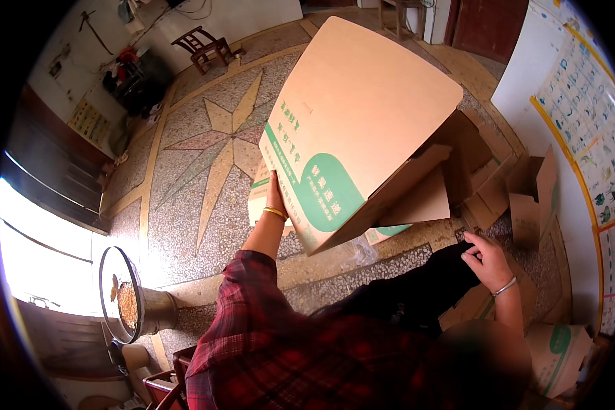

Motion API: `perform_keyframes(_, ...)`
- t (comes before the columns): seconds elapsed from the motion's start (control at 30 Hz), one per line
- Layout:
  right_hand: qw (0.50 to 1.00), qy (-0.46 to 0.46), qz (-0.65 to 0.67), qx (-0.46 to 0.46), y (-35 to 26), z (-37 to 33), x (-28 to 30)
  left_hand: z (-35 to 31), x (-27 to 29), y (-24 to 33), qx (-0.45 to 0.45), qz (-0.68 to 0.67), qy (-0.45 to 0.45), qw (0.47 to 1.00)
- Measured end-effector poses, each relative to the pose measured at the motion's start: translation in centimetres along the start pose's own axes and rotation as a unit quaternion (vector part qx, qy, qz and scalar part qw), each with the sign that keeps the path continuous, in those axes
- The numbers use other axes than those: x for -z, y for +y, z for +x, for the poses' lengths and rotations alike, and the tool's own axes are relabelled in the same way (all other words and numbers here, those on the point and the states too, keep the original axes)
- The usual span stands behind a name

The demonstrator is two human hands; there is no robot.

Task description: The person sits on the floor and assembles flat-packed cardboard boxes. They fold the flaps to form the box shape and use yellow tape to secure the seams. The person handles multiple boxes, stacking the finished ones aside.

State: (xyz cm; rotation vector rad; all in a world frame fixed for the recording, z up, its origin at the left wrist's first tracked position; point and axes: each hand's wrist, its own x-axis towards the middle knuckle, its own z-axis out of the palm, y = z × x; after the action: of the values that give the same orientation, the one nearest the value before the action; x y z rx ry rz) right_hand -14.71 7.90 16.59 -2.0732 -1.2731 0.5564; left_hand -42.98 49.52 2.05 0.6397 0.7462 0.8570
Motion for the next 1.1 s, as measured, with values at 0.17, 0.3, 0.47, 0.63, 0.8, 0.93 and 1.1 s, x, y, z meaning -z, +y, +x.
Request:
perform_keyframes(0.17, 1.0, 0.004, 0.007, -0.01, -0.3, -0.2, 0.1, -0.4, 1.0, -0.5, 0.048, -0.032, -0.067, 0.996)
perform_keyframes(0.3, 0.999, 0.015, 0.017, -0.031, 0.5, -0.8, 0.8, -0.4, 1.1, -0.3, 0.072, -0.037, -0.103, 0.991)
perform_keyframes(0.47, 0.998, 0.027, -0.004, -0.049, 2.5, -2.5, 2.5, -1.1, 0.2, -0.3, 0.094, -0.012, -0.094, 0.991)
perform_keyframes(0.63, 0.995, 0.05, 0.066, -0.063, 2.7, -2.0, 4.7, -1.2, 0.2, 0.4, 0.094, -0.014, -0.09, 0.991)
perform_keyframes(0.8, 0.996, 0.076, 0.041, -0.005, 0.0, 3.0, 7.3, 0.1, 1.0, -1.1, 0.116, -0.033, -0.086, 0.989)
perform_keyframes(0.93, 0.987, 0.111, 0.026, 0.11, -5.0, 9.2, 7.2, 0.0, 2.0, -1.0, 0.103, -0.057, -0.07, 0.991)
perform_keyframes(1.1, 0.971, 0.089, -0.011, 0.223, -4.7, 15.0, 6.4, -0.8, 0.5, -1.0, 0.114, -0.073, -0.044, 0.99)
